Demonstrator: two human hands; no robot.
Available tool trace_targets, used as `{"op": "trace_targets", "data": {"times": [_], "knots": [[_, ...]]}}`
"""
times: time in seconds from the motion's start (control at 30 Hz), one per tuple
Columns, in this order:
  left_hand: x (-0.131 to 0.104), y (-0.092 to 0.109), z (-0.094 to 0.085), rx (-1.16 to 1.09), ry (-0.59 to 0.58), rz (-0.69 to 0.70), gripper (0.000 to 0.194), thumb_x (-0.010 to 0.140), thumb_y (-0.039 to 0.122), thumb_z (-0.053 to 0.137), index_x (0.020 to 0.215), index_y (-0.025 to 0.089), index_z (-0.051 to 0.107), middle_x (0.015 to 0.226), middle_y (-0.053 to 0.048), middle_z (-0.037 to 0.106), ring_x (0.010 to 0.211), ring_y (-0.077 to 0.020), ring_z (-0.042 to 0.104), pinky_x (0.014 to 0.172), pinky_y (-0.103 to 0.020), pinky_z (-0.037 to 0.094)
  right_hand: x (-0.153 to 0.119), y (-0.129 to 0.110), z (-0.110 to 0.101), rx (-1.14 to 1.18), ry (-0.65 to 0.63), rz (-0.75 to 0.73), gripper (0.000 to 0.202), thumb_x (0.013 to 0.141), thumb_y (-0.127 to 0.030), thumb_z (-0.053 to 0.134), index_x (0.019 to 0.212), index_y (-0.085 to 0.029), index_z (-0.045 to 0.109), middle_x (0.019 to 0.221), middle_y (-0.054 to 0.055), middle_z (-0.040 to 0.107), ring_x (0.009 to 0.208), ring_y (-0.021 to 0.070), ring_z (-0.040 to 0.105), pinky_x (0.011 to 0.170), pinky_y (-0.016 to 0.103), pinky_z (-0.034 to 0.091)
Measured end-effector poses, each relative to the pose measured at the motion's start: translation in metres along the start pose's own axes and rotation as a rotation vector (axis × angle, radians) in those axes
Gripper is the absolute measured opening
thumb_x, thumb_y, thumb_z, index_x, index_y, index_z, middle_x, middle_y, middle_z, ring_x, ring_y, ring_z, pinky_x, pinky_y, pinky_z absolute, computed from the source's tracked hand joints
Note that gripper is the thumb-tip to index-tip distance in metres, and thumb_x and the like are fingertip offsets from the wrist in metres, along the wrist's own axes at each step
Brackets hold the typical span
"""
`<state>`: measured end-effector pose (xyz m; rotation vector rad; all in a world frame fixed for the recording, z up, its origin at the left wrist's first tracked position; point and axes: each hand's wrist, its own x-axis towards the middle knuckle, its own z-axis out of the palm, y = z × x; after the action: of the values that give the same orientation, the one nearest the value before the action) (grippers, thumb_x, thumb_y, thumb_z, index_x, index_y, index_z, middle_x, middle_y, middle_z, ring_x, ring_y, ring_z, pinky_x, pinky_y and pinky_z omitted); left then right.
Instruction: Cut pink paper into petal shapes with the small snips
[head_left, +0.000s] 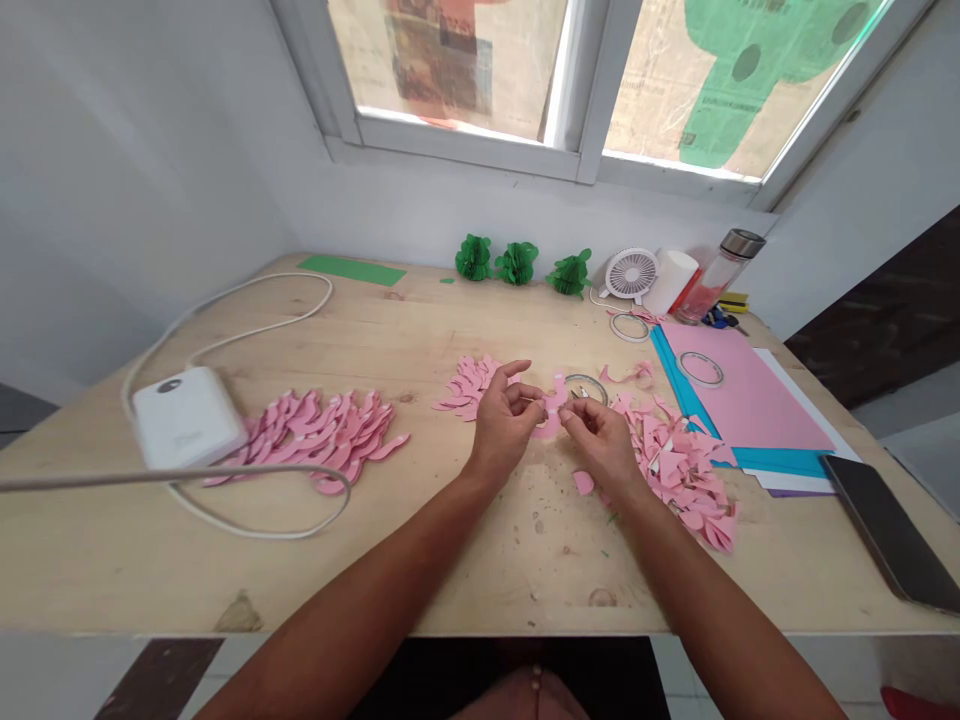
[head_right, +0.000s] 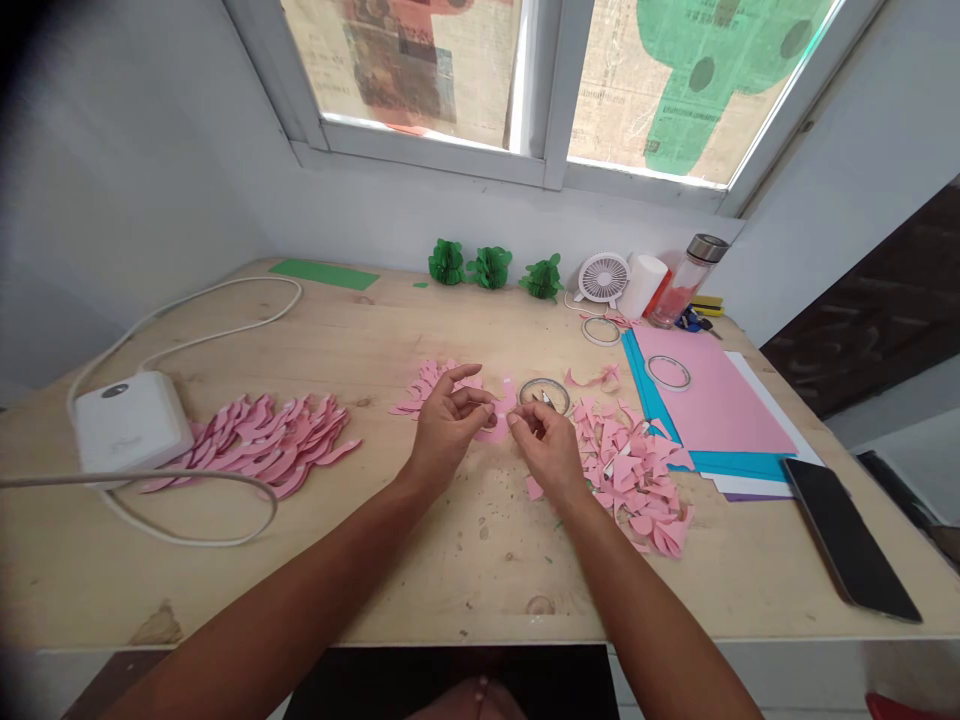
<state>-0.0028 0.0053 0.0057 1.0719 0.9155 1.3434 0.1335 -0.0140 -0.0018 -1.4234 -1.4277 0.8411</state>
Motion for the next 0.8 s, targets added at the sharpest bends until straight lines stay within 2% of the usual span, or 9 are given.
{"op": "trace_targets", "data": {"times": [0.1,0.2,0.4,0.5,0.57,0.7,0.8], "knots": [[-0.002,0.000,0.002,-0.002,-0.027,-0.003,0.051,0.065,0.013,0.061,0.114,0.019,0.047,0.072,0.002,0.061,0.059,-0.0096,0.056,0.063,-0.025,0.047,-0.001,-0.003,0.001,0.043,-0.018,0.012,0.016,0.072,-0.031,0.058,0.066,-0.017,0.056,0.056,-0.004,0.045,0.050,0.0086,0.037,0.047,0.022,0.028],[-0.004,-0.001,0.004,-0.001,-0.051,-0.009,0.051,0.066,0.014,0.062,0.114,0.019,0.046,0.075,0.001,0.063,0.063,-0.0105,0.058,0.066,-0.026,0.048,-0.002,-0.006,0.001,0.081,-0.026,0.016,0.023,0.071,-0.031,0.059,0.057,-0.018,0.046,0.051,-0.006,0.037,0.048,0.0076,0.032,0.044,0.021,0.024],[-0.003,0.000,0.004,0.013,-0.033,-0.002,0.049,0.067,0.016,0.062,0.114,0.019,0.046,0.077,-0.001,0.065,0.062,-0.0115,0.060,0.066,-0.027,0.049,0.000,-0.002,0.000,0.101,-0.024,0.004,0.021,0.072,-0.030,0.057,0.059,-0.019,0.045,0.053,-0.006,0.037,0.048,0.0079,0.032,0.045,0.021,0.024],[-0.002,0.003,0.005,-0.017,-0.021,0.003,0.048,0.068,0.016,0.062,0.113,0.019,0.046,0.080,-0.002,0.066,0.067,-0.0129,0.062,0.068,-0.028,0.049,-0.001,-0.005,-0.003,-0.084,0.082,-0.133,0.021,0.073,-0.026,0.056,0.058,-0.019,0.044,0.053,-0.005,0.039,0.050,0.0090,0.037,0.047,0.022,0.029],[-0.003,0.005,0.005,-0.051,-0.029,0.019,0.049,0.068,0.016,0.062,0.114,0.018,0.046,0.079,-0.002,0.066,0.072,-0.0140,0.062,0.071,-0.029,0.048,-0.003,-0.010,-0.004,-0.198,0.142,-0.283,0.012,0.075,-0.023,0.054,0.064,-0.019,0.051,0.058,-0.003,0.046,0.054,0.0104,0.042,0.052,0.023,0.033],[-0.003,0.008,0.004,-0.127,-0.038,0.053,0.049,0.069,0.015,0.061,0.115,0.018,0.045,0.077,-0.001,0.066,0.075,-0.0137,0.061,0.077,-0.031,0.047,-0.006,-0.015,-0.004,-0.356,0.129,-0.538,0.010,0.079,-0.020,0.050,0.069,-0.019,0.052,0.062,-0.001,0.048,0.060,0.0126,0.045,0.056,0.025,0.035],[-0.003,0.009,0.002,-0.163,-0.034,0.048,0.049,0.069,0.012,0.059,0.116,0.019,0.046,0.077,-0.001,0.066,0.075,-0.0129,0.060,0.079,-0.031,0.046,-0.006,-0.013,-0.003,-0.427,0.115,-0.616,0.012,0.081,-0.020,0.048,0.069,-0.020,0.050,0.061,0.000,0.049,0.060,0.0137,0.046,0.056,0.026,0.034]]}}
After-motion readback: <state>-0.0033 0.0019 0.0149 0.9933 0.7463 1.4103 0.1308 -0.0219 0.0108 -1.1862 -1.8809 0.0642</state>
